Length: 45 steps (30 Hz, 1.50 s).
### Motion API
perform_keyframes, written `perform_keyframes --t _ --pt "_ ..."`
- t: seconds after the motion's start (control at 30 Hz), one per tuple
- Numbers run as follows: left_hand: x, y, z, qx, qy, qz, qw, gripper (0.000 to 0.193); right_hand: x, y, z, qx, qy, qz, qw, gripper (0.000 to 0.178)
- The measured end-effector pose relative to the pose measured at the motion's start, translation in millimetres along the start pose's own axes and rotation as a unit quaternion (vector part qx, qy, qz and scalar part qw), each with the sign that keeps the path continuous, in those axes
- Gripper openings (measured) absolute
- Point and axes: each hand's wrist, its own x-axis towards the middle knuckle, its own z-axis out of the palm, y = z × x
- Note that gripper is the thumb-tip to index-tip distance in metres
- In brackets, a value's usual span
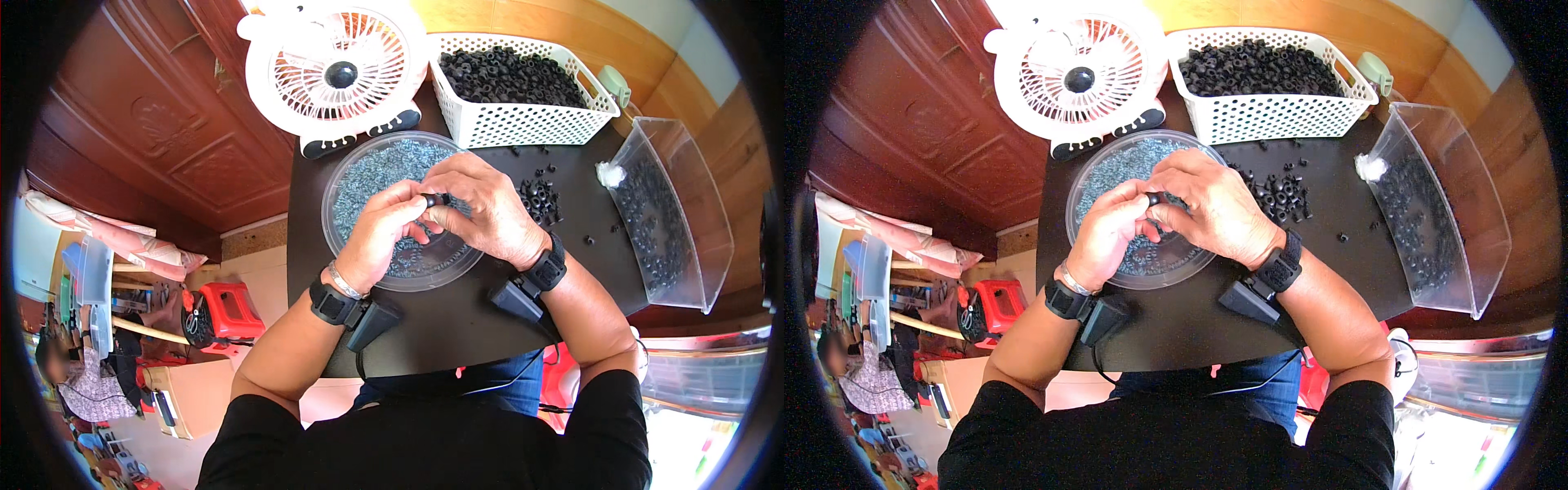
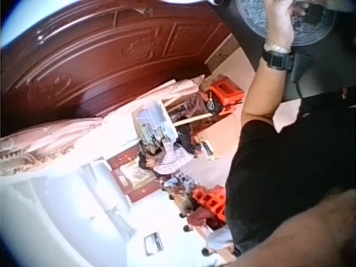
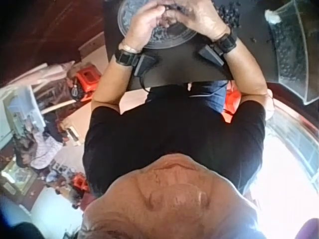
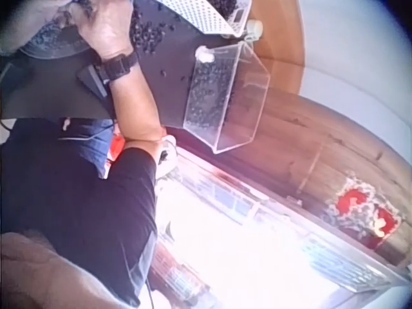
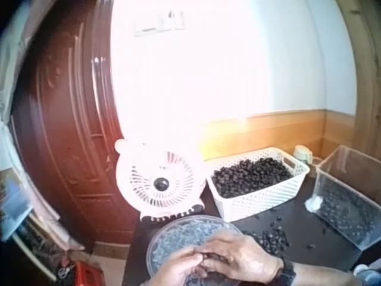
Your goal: The person is manually assembling small black plastic components by hand.
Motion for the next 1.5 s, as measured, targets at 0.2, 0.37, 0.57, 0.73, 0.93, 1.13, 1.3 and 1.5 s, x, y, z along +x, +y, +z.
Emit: perform_keyframes --t 0.2,0.37,0.57,0.73,0.93,1.13,1.3,1.5 --pt "-1 5 1 -0.031 -0.016 -0.001 0.999 0.026 2 -7 -1 -0.017 -0.005 -0.010 1.000 0.028" --pt "-1 3 5 -0.077 0.010 0.013 0.997 0.021 0 -2 2 0.001 0.013 0.003 1.000 0.030" --pt "0 4 1 -0.057 -0.002 0.015 0.998 0.026 2 -4 1 -0.037 0.007 -0.036 0.999 0.031" --pt "-1 0 -2 -0.078 -0.005 0.024 0.997 0.027 2 -7 2 -0.041 0.021 -0.018 0.999 0.032" --pt "-1 -1 4 -0.107 0.006 0.021 0.994 0.027 1 -6 4 -0.050 0.028 -0.006 0.998 0.032" --pt "1 3 1 -0.056 0.010 0.030 0.998 0.027 5 -8 -1 -0.077 0.011 -0.053 0.996 0.027" --pt "-3 14 -5 -0.021 0.022 0.051 0.998 0.023 4 -9 -8 -0.044 0.039 0.002 0.998 0.017" --pt "-4 20 -14 -0.059 0.065 0.088 0.992 0.020 -2 -19 -2 -0.022 -0.178 0.001 0.984 0.022"
